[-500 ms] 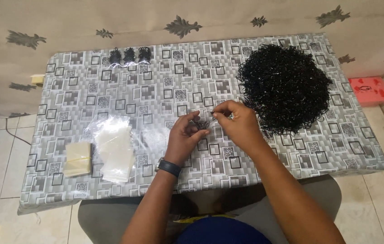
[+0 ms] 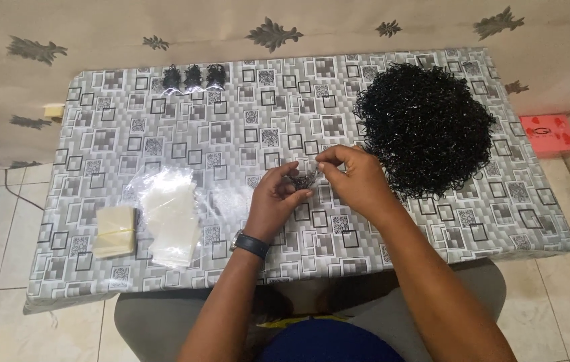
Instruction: The person picks up small black hair bands from a pile and counts them into smaller groups on the table.
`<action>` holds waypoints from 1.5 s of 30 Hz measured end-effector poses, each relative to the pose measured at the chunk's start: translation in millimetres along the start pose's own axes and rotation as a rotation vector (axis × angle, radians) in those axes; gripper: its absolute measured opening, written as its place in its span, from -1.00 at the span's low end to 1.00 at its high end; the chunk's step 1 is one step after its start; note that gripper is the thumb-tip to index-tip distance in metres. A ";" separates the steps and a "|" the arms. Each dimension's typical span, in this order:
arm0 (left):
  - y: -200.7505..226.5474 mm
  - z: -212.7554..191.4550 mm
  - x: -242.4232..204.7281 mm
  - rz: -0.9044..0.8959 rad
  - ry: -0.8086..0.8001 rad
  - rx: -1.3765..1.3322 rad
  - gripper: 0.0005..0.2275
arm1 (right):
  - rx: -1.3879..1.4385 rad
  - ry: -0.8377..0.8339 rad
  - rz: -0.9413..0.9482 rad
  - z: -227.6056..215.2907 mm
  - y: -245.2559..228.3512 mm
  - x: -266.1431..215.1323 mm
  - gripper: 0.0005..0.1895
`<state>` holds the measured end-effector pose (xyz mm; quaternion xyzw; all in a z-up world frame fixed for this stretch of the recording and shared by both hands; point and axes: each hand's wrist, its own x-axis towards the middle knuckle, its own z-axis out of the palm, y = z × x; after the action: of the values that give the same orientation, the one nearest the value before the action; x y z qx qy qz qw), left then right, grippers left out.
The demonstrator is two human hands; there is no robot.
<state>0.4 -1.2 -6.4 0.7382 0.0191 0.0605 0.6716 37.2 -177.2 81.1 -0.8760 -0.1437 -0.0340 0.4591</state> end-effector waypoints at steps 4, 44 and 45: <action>6.2 -1.2 -0.6 -0.032 -0.009 -0.028 -0.45 | -0.031 0.027 0.000 2.8 16.6 -5.4 -0.83; 15.6 -13.3 1.2 -0.161 0.035 -0.287 -0.46 | -0.828 0.299 -0.239 -22.5 132.8 31.6 -0.70; 16.9 -13.6 1.5 -0.168 0.030 -0.276 -0.45 | -0.817 0.291 -0.201 -29.7 126.5 41.5 -0.58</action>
<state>-0.6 10.9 11.7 0.6335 0.0823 0.0170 0.7692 114.8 -260.2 5.7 -0.9533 -0.1366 -0.2555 0.0851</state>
